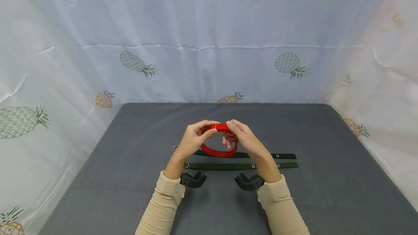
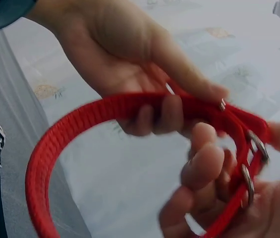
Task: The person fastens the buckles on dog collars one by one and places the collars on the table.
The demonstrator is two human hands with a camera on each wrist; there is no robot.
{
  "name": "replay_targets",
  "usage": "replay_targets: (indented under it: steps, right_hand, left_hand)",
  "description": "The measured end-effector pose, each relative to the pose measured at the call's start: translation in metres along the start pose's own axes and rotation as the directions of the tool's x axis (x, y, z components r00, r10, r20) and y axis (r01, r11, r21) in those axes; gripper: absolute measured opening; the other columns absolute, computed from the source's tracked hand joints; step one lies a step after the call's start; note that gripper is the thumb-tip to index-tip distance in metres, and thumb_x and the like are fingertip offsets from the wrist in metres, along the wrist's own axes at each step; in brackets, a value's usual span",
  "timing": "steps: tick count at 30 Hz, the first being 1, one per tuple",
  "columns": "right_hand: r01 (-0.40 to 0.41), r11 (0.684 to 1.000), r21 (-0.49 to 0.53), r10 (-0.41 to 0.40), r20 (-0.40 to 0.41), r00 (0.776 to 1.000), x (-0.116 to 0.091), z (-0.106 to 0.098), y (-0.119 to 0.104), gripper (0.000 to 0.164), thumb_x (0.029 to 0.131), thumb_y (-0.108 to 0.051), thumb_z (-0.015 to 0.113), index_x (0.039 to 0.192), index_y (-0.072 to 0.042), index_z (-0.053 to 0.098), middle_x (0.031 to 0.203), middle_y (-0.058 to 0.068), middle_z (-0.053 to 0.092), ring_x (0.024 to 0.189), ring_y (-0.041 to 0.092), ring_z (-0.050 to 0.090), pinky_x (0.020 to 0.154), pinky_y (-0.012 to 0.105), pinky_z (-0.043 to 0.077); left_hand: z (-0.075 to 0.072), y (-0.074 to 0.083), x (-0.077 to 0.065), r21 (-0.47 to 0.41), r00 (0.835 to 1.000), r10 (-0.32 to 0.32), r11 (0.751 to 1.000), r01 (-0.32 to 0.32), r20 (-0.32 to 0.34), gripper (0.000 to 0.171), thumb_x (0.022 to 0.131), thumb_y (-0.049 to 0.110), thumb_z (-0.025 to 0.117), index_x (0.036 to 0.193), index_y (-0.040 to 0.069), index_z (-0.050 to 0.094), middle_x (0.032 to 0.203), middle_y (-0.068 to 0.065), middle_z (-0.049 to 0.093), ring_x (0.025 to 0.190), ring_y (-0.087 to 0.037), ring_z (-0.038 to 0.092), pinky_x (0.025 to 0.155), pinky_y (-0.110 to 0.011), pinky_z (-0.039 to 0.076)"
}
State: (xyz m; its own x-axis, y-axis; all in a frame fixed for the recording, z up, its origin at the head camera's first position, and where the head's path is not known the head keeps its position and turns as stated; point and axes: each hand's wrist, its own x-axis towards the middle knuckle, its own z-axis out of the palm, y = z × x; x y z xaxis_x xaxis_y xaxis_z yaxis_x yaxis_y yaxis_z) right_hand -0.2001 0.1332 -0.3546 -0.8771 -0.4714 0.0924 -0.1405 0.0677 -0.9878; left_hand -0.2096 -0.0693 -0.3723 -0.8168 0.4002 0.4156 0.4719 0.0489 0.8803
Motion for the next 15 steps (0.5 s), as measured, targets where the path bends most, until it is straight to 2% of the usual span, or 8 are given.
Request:
replay_targets:
  steps: [3,8,15]
  right_hand:
    - [-0.011,1.000,0.013,0.011,0.044,0.999,-0.0004,-0.0041,0.0012,0.043,0.106,-0.037,0.030,0.104,-0.001,0.054,0.071,-0.004,0.057,0.060,0.016,0.049,0.072,0.032,0.045]
    - [0.024,0.999,0.046,-0.027,0.073,0.997,0.0008,-0.0052,0.0033,0.036,0.105,-0.032,0.035,0.094,-0.005,0.055,0.071,-0.005,0.056,0.058,0.017,0.048,0.069,0.031,0.043]
    - [0.041,0.997,0.065,-0.042,0.023,0.999,0.0018,-0.0041,0.0053,0.031,0.103,-0.024,0.044,0.076,-0.010,0.053,0.061,-0.007,0.051,0.047,0.007,0.038,0.049,0.022,0.036]
  left_hand:
    - [-0.0016,0.0009,0.0004,-0.040,1.000,-0.011,0.999,0.010,-0.026,0.033,0.093,0.015,0.063,0.118,-0.007,0.063,0.100,-0.028,0.063,0.077,-0.005,0.059,0.074,-0.019,0.053]
    - [-0.0016,0.0028,0.0002,-0.073,1.000,-0.025,0.997,0.023,-0.017,0.034,0.092,0.014,0.065,0.118,-0.008,0.062,0.100,-0.025,0.063,0.079,0.000,0.060,0.076,-0.019,0.054]
    - [0.0002,0.0018,-0.0004,-0.083,0.999,-0.043,0.996,0.045,0.024,0.042,0.091,0.024,0.066,0.119,-0.007,0.061,0.103,-0.030,0.062,0.080,0.000,0.062,0.078,-0.021,0.055]
